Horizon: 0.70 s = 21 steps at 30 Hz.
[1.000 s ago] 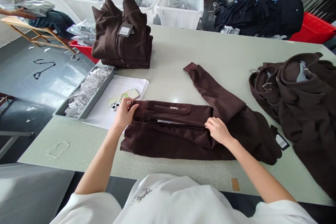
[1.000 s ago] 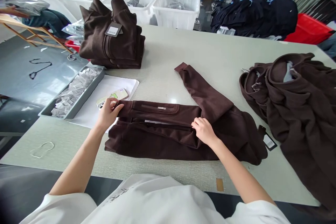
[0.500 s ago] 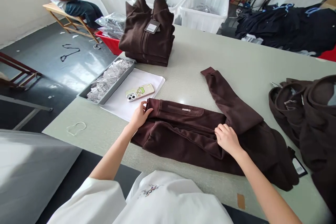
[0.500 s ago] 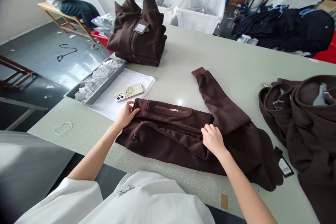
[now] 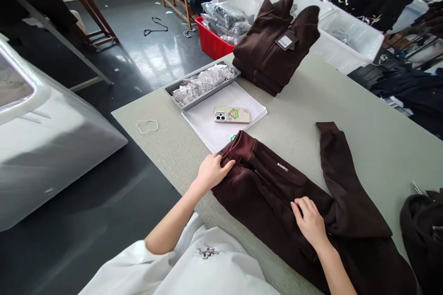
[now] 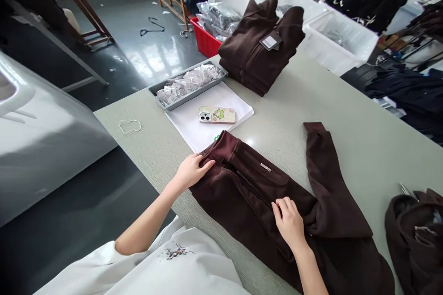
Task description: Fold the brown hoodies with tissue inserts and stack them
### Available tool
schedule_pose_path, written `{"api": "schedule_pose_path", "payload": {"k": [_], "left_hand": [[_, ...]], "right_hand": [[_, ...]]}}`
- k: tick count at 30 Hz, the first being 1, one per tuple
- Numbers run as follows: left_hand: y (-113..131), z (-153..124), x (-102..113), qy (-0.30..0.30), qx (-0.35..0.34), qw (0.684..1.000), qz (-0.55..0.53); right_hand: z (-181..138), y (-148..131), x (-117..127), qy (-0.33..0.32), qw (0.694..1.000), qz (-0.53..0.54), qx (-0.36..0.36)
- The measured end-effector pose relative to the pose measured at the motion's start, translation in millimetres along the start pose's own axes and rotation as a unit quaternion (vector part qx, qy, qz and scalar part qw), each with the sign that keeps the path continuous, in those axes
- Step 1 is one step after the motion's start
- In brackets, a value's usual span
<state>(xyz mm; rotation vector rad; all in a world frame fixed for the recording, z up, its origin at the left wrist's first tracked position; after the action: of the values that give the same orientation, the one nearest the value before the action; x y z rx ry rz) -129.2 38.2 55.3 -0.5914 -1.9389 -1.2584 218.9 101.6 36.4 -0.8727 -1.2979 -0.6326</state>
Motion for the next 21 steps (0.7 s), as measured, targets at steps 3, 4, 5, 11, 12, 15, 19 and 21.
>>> {"api": "schedule_pose_path", "payload": {"k": [3,4,5,11,12,15,19,21], "left_hand": [[1.1,-10.2,6.5,-0.021,-0.008,0.999,-0.039],[0.7,-14.7,8.7,-0.029,-0.007,0.998,-0.063],[-0.2,-19.0,10.5,-0.037,-0.005,0.995,-0.09],[-12.1,-21.4,9.4,-0.091,-0.002,0.982,-0.163],[-13.7,-18.8,7.8,-0.091,-0.002,0.981,-0.169],[-16.8,-13.6,2.3,-0.087,-0.01,0.975,-0.205],[-21.6,-19.7,-3.2,-0.042,-0.031,0.978,-0.201],[-24.8,-25.8,-4.9,-0.014,-0.036,0.984,-0.173]], "right_hand": [[-8.5,-1.6,5.2,0.001,1.0,0.005,0.012],[-12.0,-4.1,6.8,0.007,1.0,0.003,0.016],[-15.3,-7.4,7.9,0.015,1.0,0.0,0.02],[-22.7,-29.8,2.3,0.031,0.998,-0.029,0.039],[-22.2,-31.8,0.8,0.036,0.998,-0.043,0.037],[-22.5,-36.4,-1.9,0.065,0.994,-0.084,0.026],[-29.0,-44.1,-4.8,0.08,0.99,-0.12,0.003],[-32.1,-46.9,-4.8,0.057,0.989,-0.139,-0.014]]}}
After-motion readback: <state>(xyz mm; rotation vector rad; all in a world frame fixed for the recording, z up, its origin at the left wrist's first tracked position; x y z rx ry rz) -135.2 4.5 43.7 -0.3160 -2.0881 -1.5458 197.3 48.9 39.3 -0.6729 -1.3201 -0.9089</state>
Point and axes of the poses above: each hand's wrist, its own z-axis towards the middle knuckle, its own x-axis out of the back of the hand, y = z × x, the point moved 2 cm from there along z, towards the middle knuckle, and after that the axes turned 5 degrees about -x, right-handed, at the moved point
